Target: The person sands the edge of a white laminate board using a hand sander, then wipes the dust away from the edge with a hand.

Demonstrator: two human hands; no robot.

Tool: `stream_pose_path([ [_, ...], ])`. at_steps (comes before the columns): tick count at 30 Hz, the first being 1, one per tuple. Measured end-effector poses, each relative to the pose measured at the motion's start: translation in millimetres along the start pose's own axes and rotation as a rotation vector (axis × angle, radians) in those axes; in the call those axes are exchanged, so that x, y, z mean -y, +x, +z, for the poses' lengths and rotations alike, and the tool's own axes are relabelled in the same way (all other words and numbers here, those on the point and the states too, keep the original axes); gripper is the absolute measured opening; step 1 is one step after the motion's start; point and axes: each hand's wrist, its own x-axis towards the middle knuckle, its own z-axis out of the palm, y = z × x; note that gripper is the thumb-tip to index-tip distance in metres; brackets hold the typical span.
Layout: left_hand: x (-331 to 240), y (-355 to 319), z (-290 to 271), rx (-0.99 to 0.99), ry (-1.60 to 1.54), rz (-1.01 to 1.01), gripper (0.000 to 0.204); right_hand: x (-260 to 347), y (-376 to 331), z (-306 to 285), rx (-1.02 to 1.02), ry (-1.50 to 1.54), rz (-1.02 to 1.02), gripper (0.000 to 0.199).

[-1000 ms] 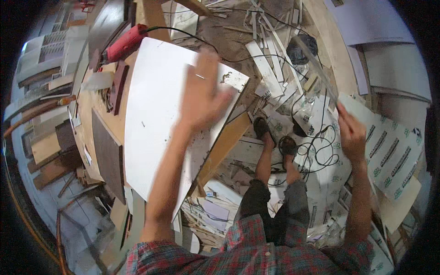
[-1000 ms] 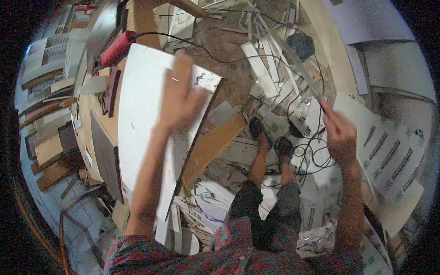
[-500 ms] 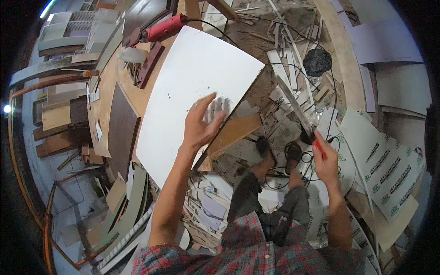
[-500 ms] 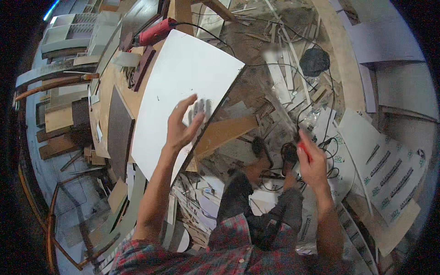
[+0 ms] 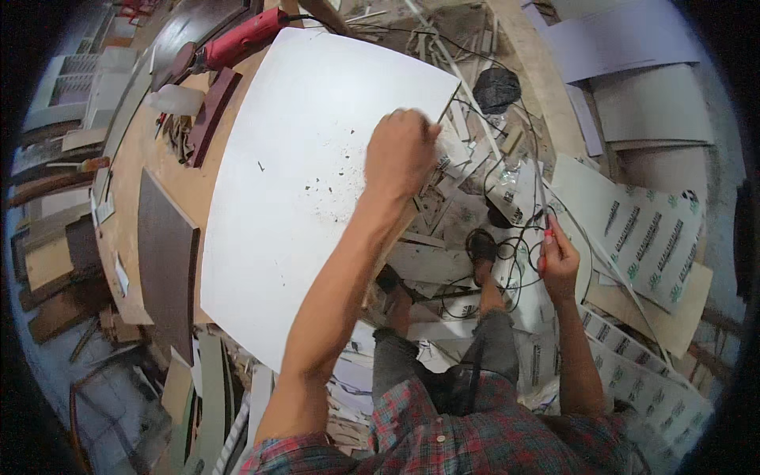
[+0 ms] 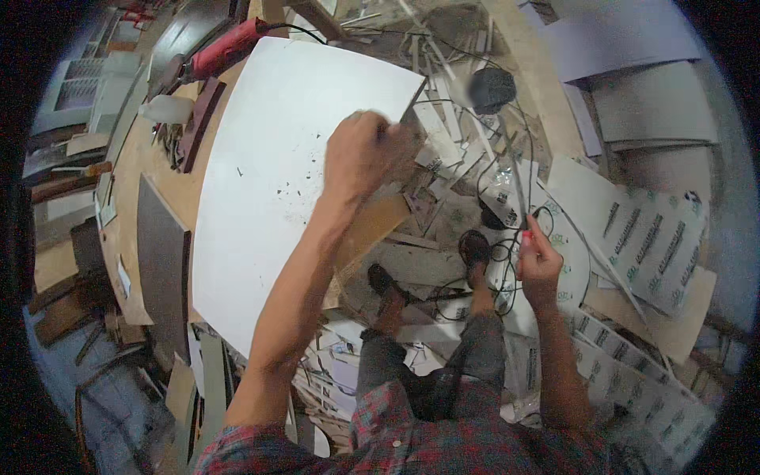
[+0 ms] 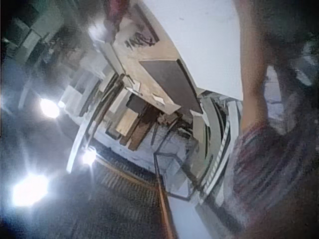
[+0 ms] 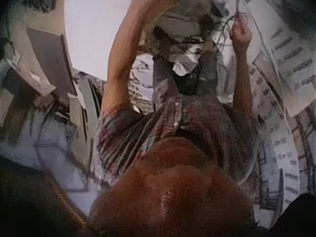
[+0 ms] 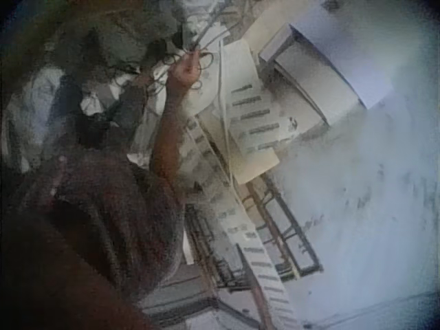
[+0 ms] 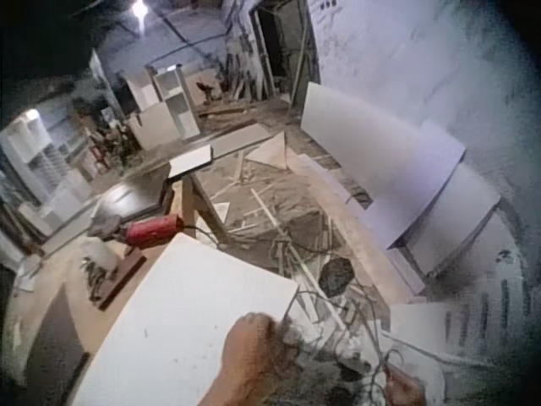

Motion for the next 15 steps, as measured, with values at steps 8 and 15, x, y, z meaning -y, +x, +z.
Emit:
stream_pose_path([
  [8, 193.1, -135.8, -146.2, 0.079, 0.129, -0.059, 0.019, -16.6, -126.3, 94.6, -0.091, -0.063, -0.107, 0.048],
  [15, 188.2, -184.9, -151.2, 0.208, 0.208, 0.067, 0.061, 5.8, -176.2, 162.1, -0.162, 0.191, 0.092, 0.055],
])
